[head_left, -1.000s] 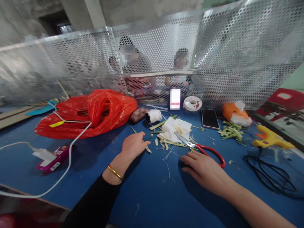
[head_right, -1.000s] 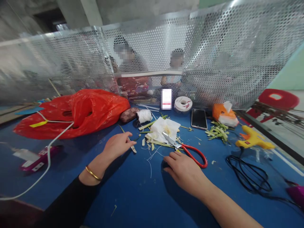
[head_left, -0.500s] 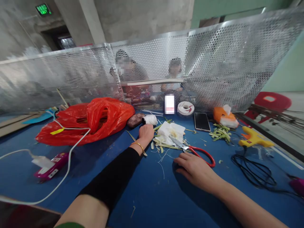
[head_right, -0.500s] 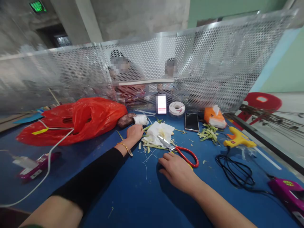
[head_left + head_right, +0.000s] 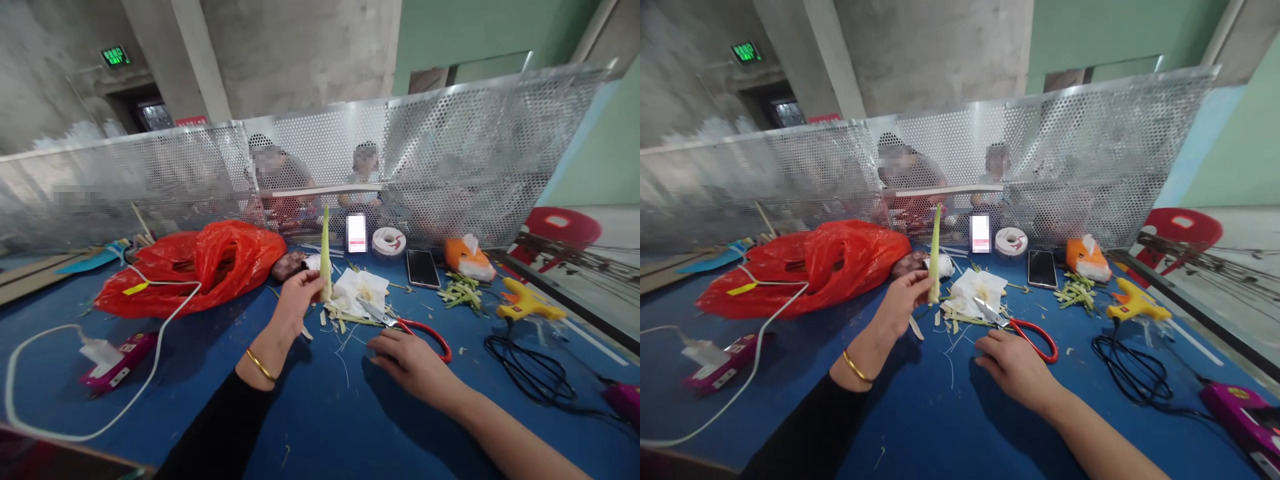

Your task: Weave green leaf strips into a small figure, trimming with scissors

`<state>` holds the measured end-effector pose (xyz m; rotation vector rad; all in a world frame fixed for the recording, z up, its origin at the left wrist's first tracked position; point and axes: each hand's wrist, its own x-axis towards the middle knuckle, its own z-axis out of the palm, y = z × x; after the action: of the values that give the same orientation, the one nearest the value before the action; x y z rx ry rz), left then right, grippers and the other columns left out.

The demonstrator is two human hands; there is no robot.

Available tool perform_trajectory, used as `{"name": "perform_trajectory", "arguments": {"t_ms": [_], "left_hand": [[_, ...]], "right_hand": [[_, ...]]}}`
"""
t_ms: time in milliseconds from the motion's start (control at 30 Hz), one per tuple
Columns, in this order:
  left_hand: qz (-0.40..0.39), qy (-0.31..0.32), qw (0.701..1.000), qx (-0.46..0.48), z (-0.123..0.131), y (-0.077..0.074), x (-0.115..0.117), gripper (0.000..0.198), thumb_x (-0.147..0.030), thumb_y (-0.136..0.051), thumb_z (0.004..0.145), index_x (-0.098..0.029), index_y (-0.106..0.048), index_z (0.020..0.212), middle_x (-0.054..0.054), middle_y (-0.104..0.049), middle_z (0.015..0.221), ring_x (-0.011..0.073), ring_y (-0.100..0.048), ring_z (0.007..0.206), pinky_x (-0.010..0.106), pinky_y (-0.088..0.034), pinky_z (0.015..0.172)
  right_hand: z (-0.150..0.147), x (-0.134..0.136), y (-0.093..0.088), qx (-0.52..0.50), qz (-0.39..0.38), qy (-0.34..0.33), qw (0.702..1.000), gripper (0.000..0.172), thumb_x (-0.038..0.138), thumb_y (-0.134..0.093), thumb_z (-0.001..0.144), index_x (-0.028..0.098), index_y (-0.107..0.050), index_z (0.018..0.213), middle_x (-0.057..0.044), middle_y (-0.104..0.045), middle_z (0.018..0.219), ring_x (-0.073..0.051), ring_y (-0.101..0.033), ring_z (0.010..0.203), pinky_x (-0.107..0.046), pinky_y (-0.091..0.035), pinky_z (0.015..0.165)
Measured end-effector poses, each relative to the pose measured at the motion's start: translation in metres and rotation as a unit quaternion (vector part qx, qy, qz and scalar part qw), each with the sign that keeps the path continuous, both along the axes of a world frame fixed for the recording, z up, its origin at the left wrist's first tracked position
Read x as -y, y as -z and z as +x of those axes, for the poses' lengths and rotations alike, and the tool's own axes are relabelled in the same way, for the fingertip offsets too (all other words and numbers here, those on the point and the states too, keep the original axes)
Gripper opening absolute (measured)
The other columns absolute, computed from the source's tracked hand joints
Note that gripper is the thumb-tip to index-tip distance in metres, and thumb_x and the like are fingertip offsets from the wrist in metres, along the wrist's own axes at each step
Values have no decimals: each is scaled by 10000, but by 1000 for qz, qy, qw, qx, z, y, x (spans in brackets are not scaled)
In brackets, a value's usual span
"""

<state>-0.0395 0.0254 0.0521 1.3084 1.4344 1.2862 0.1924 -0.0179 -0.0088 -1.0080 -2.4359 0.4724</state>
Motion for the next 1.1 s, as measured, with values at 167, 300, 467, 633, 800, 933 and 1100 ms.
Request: {"name": "perform_trajectory", "arguments": {"t_ms": [167,300,467,633,800,933,1100], "left_hand": [[-56,83,982,161,25,22,31,414,-404,-775,590,-127,-657,875,76,-703,786,164,-644,641,309,-534,642],[-82,109,968,210,32,35,36,320,-318,-805,556,-127,-656,765,38,-670,693,134,-608,591,267,-507,590],[-96,99,969,203,28,43,29,273,-275,-802,547,-133,-615,687,20,-644,655,125,-586,575,239,-460,543],[-115,109,973,168,29,47,29,240,-246,-775,574,-135,-596,690,-12,-593,618,94,-520,542,215,-423,505],[-125,133,975,127,31,47,33,240,-244,-761,609,-134,-609,759,-17,-587,646,87,-495,553,198,-358,470],[-129,163,968,144,31,47,33,275,-262,-761,635,-123,-644,842,9,-614,702,96,-512,584,207,-346,487],[-154,178,953,192,31,49,32,265,-358,-724,709,-125,-649,810,37,-623,703,122,-548,585,251,-411,550]], "right_hand": [[-9,-3,0,-212,-112,106,965,258,379,-535,885,208,-654,1036,-92,-699,1000,-237,-647,903,-361,-500,805],[-30,-9,-6,-321,-294,131,891,347,461,-621,798,172,-673,982,-80,-724,885,-221,-662,781,-320,-507,677],[-53,-11,-7,-372,-346,143,850,299,431,-738,679,161,-678,794,-24,-675,691,-156,-600,636,-264,-447,590],[-53,-3,2,-384,-388,133,827,311,397,-780,653,168,-638,807,-10,-670,720,-151,-615,660,-252,-443,608],[-47,-1,3,-394,-424,117,807,296,380,-772,673,160,-607,780,13,-626,666,-118,-573,599,-238,-417,583],[-47,2,-5,-410,-447,89,790,227,325,-749,693,154,-606,735,25,-592,647,-90,-509,578,-229,-401,586],[-46,3,-6,-422,-453,80,781,234,321,-748,689,156,-583,683,19,-606,626,-90,-506,566,-232,-394,590]]}}
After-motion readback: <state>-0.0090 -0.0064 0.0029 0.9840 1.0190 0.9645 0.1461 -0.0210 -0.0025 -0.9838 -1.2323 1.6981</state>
